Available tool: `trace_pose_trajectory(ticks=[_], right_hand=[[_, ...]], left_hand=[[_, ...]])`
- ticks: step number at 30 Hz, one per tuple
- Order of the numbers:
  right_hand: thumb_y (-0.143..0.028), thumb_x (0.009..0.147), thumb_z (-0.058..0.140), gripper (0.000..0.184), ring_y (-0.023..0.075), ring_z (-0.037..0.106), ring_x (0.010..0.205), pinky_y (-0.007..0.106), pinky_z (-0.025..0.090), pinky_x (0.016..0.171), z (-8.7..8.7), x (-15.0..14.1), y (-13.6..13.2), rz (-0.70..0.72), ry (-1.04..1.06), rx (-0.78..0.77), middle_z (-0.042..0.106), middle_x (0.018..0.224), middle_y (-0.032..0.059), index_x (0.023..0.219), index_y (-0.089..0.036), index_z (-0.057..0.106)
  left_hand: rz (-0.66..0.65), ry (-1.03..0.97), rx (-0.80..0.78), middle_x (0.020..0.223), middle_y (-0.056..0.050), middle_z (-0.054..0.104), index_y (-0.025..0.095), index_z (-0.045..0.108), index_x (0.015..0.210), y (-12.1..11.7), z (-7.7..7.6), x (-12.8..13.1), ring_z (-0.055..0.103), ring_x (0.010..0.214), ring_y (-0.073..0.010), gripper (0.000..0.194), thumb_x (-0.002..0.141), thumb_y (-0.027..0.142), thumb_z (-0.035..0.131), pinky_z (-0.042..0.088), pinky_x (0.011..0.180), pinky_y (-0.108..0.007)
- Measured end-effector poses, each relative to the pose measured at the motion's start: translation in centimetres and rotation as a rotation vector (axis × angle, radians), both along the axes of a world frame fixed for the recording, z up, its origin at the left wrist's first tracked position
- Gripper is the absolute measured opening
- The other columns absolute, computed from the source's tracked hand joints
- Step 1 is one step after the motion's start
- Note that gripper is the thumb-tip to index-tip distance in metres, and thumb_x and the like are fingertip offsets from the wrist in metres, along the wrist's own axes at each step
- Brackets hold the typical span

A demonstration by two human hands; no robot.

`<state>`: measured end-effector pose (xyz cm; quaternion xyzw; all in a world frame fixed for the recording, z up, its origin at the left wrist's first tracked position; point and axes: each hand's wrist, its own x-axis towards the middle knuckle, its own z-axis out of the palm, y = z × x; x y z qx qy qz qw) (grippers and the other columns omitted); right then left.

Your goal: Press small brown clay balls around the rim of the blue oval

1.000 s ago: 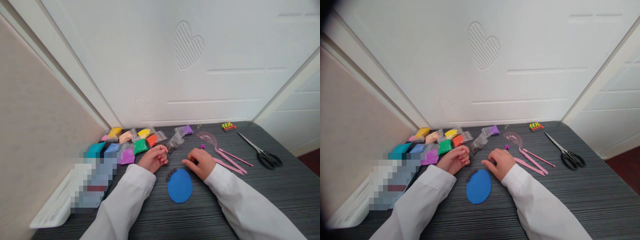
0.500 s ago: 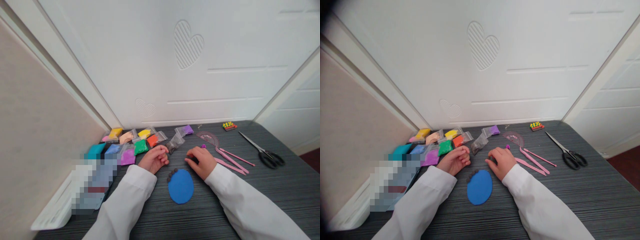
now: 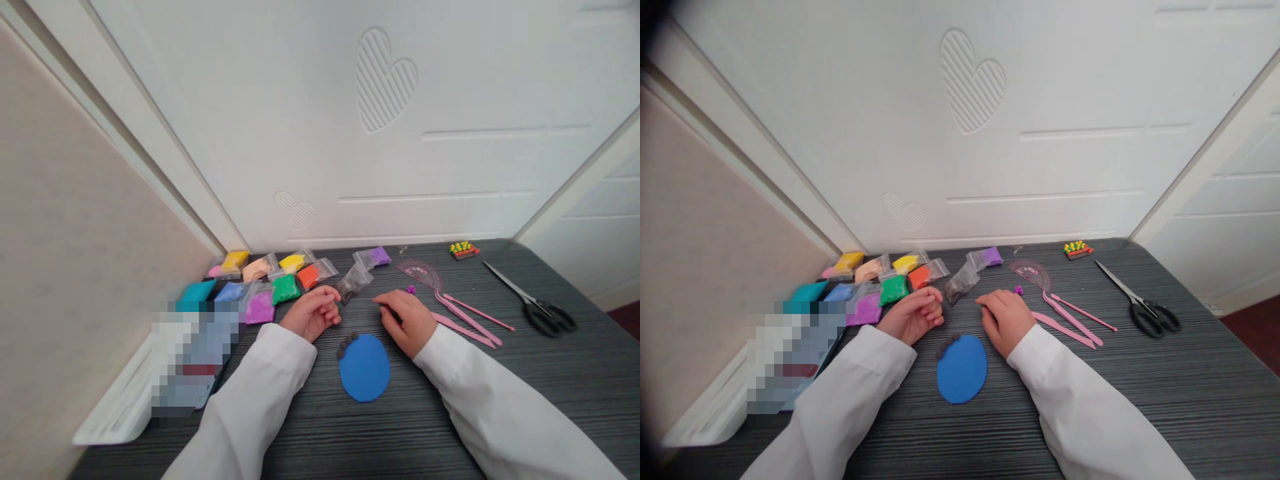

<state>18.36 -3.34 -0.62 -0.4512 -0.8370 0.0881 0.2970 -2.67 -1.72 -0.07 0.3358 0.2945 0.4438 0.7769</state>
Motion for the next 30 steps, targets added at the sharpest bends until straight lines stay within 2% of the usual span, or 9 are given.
trace_pose_trajectory(ticks=[4,8,13,17,21,24,28,30], right_hand=[[-0.028,0.079,0.046,0.012,0.0172,0.050,0.078,0.030,0.037,0.070,0.0,0.1,0.2,-0.011,-0.011,0.013,0.057,0.078,0.0038,0.084,-0.019,0.054],[-0.038,0.075,0.052,0.020,0.0152,0.050,0.068,0.031,0.035,0.067,-0.1,0.1,0.3,-0.035,-0.023,0.019,0.055,0.068,0.0011,0.070,-0.019,0.051],[-0.027,0.079,0.048,0.010,0.0146,0.053,0.077,0.031,0.032,0.075,-0.2,0.1,0.3,-0.016,-0.026,0.031,0.060,0.080,0.0012,0.083,-0.020,0.053],[-0.021,0.083,0.039,0.019,0.0142,0.053,0.084,0.031,0.030,0.079,0.1,0.1,0.1,-0.011,-0.027,0.041,0.062,0.089,0.0023,0.097,-0.020,0.052],[-0.024,0.085,0.036,0.019,0.0136,0.053,0.075,0.033,0.027,0.079,0.6,0.0,0.0,-0.040,-0.030,0.043,0.061,0.076,0.0012,0.081,-0.019,0.054],[-0.032,0.081,0.042,0.020,0.0134,0.051,0.068,0.034,0.027,0.078,0.8,-0.1,-0.1,-0.063,-0.033,0.041,0.057,0.067,0.0003,0.071,-0.018,0.051],[-0.027,0.078,0.047,0.010,0.0139,0.052,0.074,0.033,0.027,0.080,0.8,-0.2,-0.2,-0.052,-0.039,0.040,0.058,0.075,0.0004,0.082,-0.019,0.052],[-0.023,0.079,0.044,0.012,0.0133,0.052,0.079,0.032,0.026,0.082,0.8,-0.2,-0.3,-0.035,-0.046,0.040,0.059,0.082,0.0006,0.088,-0.020,0.052]], left_hand=[[-0.002,0.002,0.000,0.047,0.006,0.029,0.013,0.054,0.073,0.0,0.0,0.0,0.037,0.046,-0.0065,0.006,0.074,0.018,0.051,0.035,0.051,-0.023],[0.000,0.005,-0.004,0.047,0.007,0.030,0.013,0.054,0.073,0.0,0.0,0.0,0.037,0.045,-0.0064,0.005,0.073,0.018,0.053,0.035,0.051,-0.023],[0.000,0.002,0.000,0.047,0.007,0.029,0.013,0.054,0.073,0.0,0.0,0.0,0.037,0.046,-0.0065,0.005,0.073,0.018,0.052,0.035,0.051,-0.023],[-0.002,-0.002,0.005,0.047,0.006,0.029,0.013,0.054,0.073,0.0,0.0,0.0,0.037,0.046,-0.0065,0.005,0.074,0.017,0.050,0.035,0.051,-0.023],[-0.001,-0.003,0.009,0.047,0.006,0.029,0.013,0.054,0.073,0.0,-0.1,0.0,0.037,0.046,-0.0066,0.006,0.075,0.016,0.050,0.035,0.052,-0.024],[-0.002,-0.001,0.007,0.047,0.006,0.029,0.013,0.054,0.073,0.0,0.0,0.0,0.037,0.046,-0.0066,0.006,0.075,0.016,0.050,0.035,0.052,-0.024],[0.000,0.005,0.000,0.047,0.006,0.029,0.013,0.054,0.072,0.0,0.1,0.0,0.037,0.046,-0.0066,0.005,0.073,0.017,0.052,0.035,0.052,-0.024],[0.001,0.008,-0.003,0.047,0.007,0.029,0.013,0.054,0.072,0.0,0.1,0.0,0.037,0.046,-0.0066,0.005,0.072,0.018,0.053,0.035,0.052,-0.024]])
